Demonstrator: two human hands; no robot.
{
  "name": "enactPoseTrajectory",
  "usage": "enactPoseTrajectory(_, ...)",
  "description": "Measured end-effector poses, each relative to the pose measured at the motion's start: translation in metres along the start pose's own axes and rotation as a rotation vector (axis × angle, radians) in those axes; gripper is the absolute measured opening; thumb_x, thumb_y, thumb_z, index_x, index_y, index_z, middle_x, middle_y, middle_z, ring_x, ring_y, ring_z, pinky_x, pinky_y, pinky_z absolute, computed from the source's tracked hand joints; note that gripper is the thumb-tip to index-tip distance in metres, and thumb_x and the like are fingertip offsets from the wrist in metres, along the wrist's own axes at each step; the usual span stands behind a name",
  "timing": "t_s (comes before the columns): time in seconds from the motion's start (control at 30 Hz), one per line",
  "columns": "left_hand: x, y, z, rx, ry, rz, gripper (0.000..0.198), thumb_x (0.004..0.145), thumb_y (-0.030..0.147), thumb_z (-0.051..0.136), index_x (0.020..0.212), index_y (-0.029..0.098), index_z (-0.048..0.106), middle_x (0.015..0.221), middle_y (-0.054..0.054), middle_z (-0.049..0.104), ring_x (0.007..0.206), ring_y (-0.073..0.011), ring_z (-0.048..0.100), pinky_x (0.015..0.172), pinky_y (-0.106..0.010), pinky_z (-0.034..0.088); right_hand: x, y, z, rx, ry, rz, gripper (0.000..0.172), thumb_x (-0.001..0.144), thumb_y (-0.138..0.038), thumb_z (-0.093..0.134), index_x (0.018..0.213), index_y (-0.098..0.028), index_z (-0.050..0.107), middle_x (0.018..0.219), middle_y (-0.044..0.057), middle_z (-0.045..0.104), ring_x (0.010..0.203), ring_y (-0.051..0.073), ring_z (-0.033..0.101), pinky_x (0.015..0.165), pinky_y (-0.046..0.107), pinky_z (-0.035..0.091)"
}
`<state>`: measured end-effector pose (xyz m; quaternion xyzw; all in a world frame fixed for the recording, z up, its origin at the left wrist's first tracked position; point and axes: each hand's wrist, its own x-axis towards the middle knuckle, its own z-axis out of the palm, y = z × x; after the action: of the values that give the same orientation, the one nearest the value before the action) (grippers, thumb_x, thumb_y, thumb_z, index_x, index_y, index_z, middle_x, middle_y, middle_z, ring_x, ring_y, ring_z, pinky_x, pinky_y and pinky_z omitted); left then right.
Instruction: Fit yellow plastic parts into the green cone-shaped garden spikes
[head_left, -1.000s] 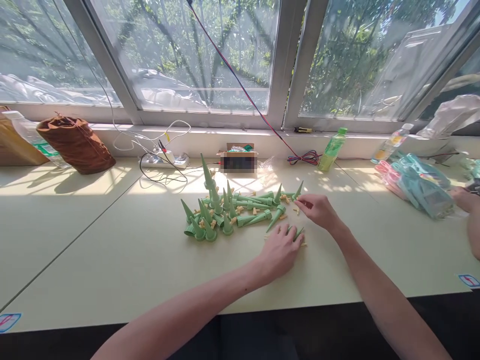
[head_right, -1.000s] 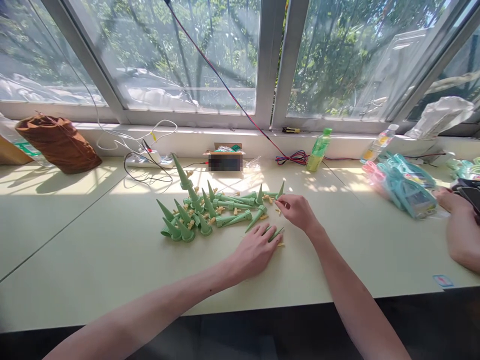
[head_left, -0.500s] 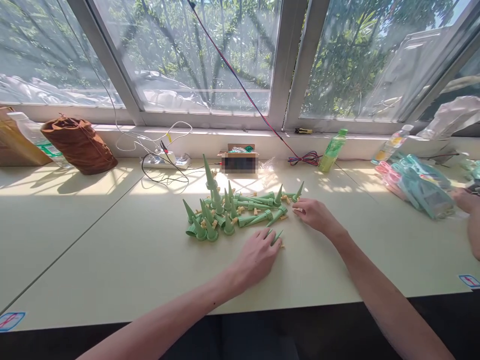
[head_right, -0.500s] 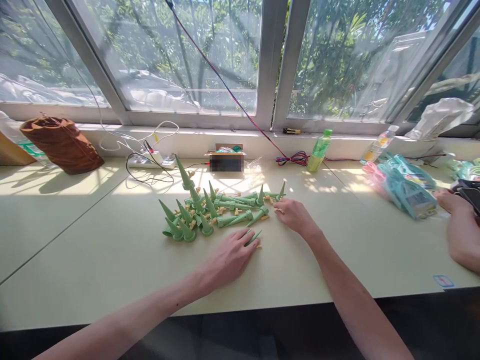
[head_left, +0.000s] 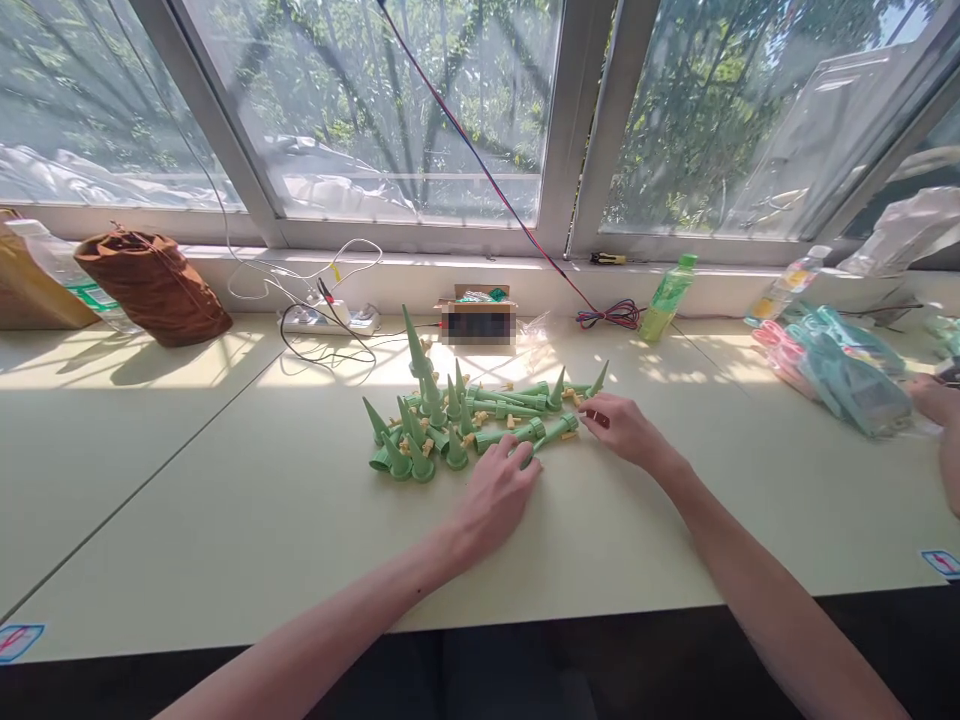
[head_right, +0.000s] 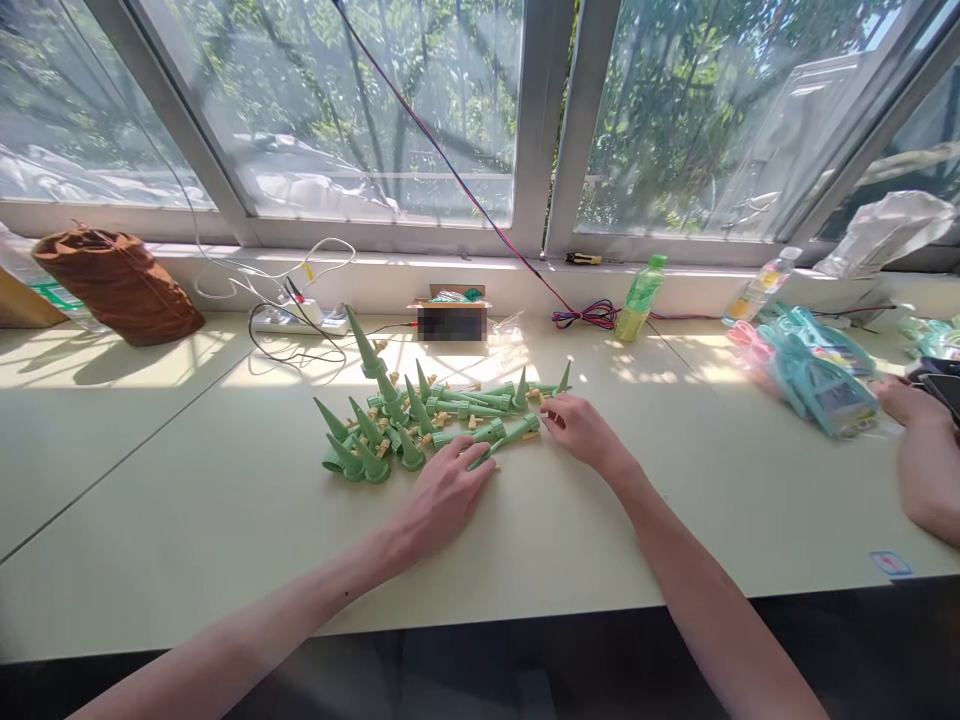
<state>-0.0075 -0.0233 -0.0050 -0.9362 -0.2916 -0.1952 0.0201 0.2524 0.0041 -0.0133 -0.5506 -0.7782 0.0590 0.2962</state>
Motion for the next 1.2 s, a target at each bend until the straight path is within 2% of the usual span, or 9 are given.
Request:
enactPoseTrajectory(0.13, 0.002, -0.001, 0.003, 0.022, 0.026, -0.012, 0.021, 0.084, 0.0, 0.051, 0.08, 0.017, 0.063, 0.109, -0.012, 0.061, 0.104, -0.0276, 0.052, 0.08, -0.043, 0.052, -0.002, 0.002, -0.003, -0.057, -0.005, 0.047, 0.015, 0.086, -0.023, 0.056, 0.092, -0.022, 0.07, 0.09, 0.004, 0.068, 0.06, 0.014, 0.057, 0.063, 0.028, 0.046)
enactPoseTrajectory(0.37, 0.006, 0.0, 0.005, -0.043, 0.115, 0.067, 0.013, 0.09, 0.011, 0.052, 0.083, 0.017, 0.06, 0.104, -0.011, 0.058, 0.097, -0.0249, 0.053, 0.079, -0.042, 0.051, -0.003, 0.007, 0.0, -0.036, -0.073, 0.063, 0.016, 0.085, -0.023, 0.055, 0.093, -0.021, 0.068, 0.083, 0.003, 0.063, 0.061, 0.014, 0.057, 0.062, 0.027, 0.046)
enactPoseTrajectory(0.53, 0.009, 0.008, 0.006, 0.01, 0.127, 0.365, 0.016, 0.094, 0.012, 0.047, 0.083, 0.016, 0.058, 0.082, -0.007, 0.055, 0.076, -0.0179, 0.051, 0.063, -0.031, 0.044, -0.003, 0.003, 0.001, 0.013, -0.093, 0.049, 0.015, 0.085, -0.023, 0.054, 0.092, -0.02, 0.067, 0.08, 0.002, 0.06, 0.061, 0.013, 0.055, 0.063, 0.027, 0.046)
enactPoseTrajectory(0.63, 0.007, 0.015, 0.011, 0.025, 0.103, 0.581, 0.02, 0.094, 0.01, 0.045, 0.078, 0.015, 0.056, 0.074, -0.004, 0.051, 0.067, -0.0152, 0.046, 0.055, -0.03, 0.035, -0.003, -0.003, 0.0, 0.058, -0.107, 0.032, 0.015, 0.085, -0.022, 0.054, 0.093, -0.019, 0.067, 0.076, 0.001, 0.059, 0.062, 0.014, 0.056, 0.061, 0.026, 0.045)
enactPoseTrajectory(0.7, 0.005, 0.019, 0.016, 0.001, 0.085, 0.64, 0.022, 0.094, 0.011, 0.045, 0.075, 0.015, 0.055, 0.072, -0.004, 0.05, 0.066, -0.0143, 0.046, 0.052, -0.03, 0.032, -0.003, -0.005, -0.001, 0.079, -0.103, 0.026, 0.015, 0.085, -0.023, 0.055, 0.093, -0.019, 0.067, 0.075, 0.001, 0.059, 0.061, 0.013, 0.055, 0.06, 0.025, 0.045)
enactPoseTrajectory(0.83, -0.001, 0.023, 0.022, -0.099, 0.117, 0.608, 0.025, 0.094, 0.014, 0.046, 0.069, 0.016, 0.051, 0.065, -0.001, 0.048, 0.059, -0.0126, 0.043, 0.048, -0.03, 0.025, -0.004, -0.004, -0.003, 0.055, -0.077, 0.062, 0.013, 0.085, -0.025, 0.058, 0.093, -0.019, 0.066, 0.081, 0.002, 0.06, 0.055, 0.011, 0.052, 0.06, 0.026, 0.046)
enactPoseTrajectory(0.9, -0.003, 0.024, 0.022, -0.147, 0.152, 0.568, 0.027, 0.095, 0.017, 0.046, 0.068, 0.017, 0.049, 0.061, 0.0, 0.047, 0.056, -0.0119, 0.042, 0.047, -0.03, 0.023, -0.005, -0.003, -0.004, 0.031, -0.099, 0.065, 0.016, 0.085, -0.026, 0.058, 0.097, -0.019, 0.066, 0.085, 0.003, 0.06, 0.059, 0.012, 0.055, 0.062, 0.027, 0.046)
enactPoseTrajectory(1.0, -0.004, 0.023, 0.02, -0.216, 0.16, 0.51, 0.027, 0.094, 0.019, 0.047, 0.067, 0.017, 0.05, 0.059, 0.0, 0.048, 0.054, -0.0111, 0.043, 0.047, -0.03, 0.022, -0.006, -0.003, -0.004, 0.015, -0.145, 0.058, 0.018, 0.088, -0.027, 0.055, 0.1, -0.02, 0.066, 0.087, 0.005, 0.06, 0.066, 0.015, 0.057, 0.062, 0.027, 0.046)
enactPoseTrajectory(1.2, -0.007, 0.019, 0.013, -0.33, 0.153, 0.374, 0.033, 0.094, 0.019, 0.046, 0.062, 0.017, 0.046, 0.055, 0.001, 0.045, 0.051, -0.0095, 0.042, 0.048, -0.028, 0.023, -0.007, -0.006, -0.003, 0.107, -0.18, 0.123, 0.022, 0.087, -0.031, 0.058, 0.105, -0.02, 0.062, 0.085, 0.003, 0.062, 0.058, 0.012, 0.052, 0.059, 0.027, 0.045)
